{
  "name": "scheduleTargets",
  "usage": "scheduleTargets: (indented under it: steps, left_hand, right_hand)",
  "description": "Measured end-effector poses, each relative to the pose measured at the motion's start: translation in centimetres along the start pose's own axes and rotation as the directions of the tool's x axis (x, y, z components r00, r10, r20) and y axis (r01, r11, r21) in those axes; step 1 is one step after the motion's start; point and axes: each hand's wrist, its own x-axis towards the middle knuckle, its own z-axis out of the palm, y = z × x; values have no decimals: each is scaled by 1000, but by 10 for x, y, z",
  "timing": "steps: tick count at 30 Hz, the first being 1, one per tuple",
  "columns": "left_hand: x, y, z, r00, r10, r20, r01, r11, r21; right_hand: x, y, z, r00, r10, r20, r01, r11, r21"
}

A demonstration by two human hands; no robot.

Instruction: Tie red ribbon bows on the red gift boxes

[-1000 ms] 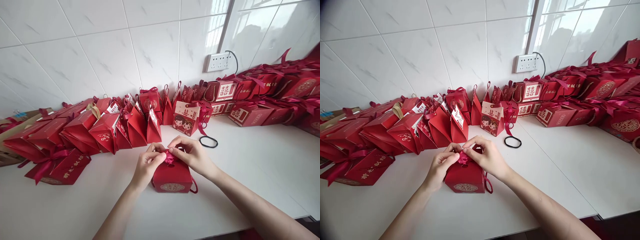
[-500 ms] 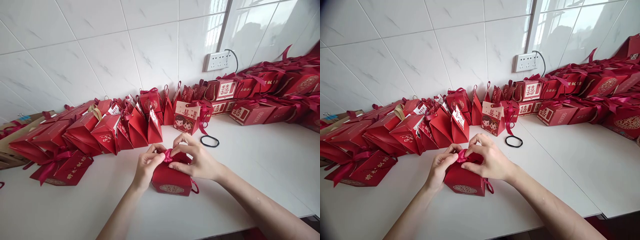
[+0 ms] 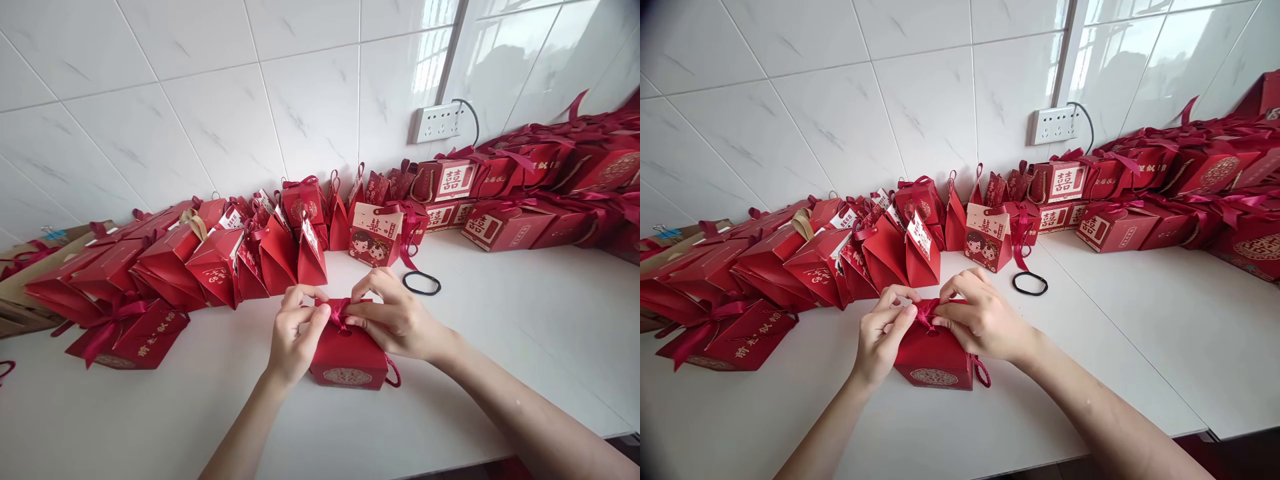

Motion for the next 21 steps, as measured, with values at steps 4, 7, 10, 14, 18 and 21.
scheduleTargets:
  steps: [4, 7, 10, 14, 18, 21]
  left_hand:
    - [-1, -3, -1, 999, 24, -40, -22, 999, 42]
    - [0, -4, -2, 999, 22, -43, -21, 999, 33]
    - [1, -4, -4, 999, 31, -31, -30, 999, 29]
    - [2, -4, -7, 1000, 17, -11, -17, 1000, 0]
    - [2, -5, -7, 1000, 6, -9, -6, 1000, 0]
    - [2, -5, -6, 1000, 11, -1, -11, 1000, 10]
  right_hand:
    - [0, 1, -2, 998, -66, -10, 65, 997, -49]
    - [-1, 3, -3, 995, -97, -20, 95, 993, -75]
    - [-3, 4, -4, 991, -128, -38, 124, 988, -94]
    - [-3, 4, -4, 984, -174, -40, 169, 980, -101]
    - [-2, 3, -3, 986, -150, -76, 145, 988, -59]
    - [-3, 3, -2, 989, -102, -106, 101, 995, -15]
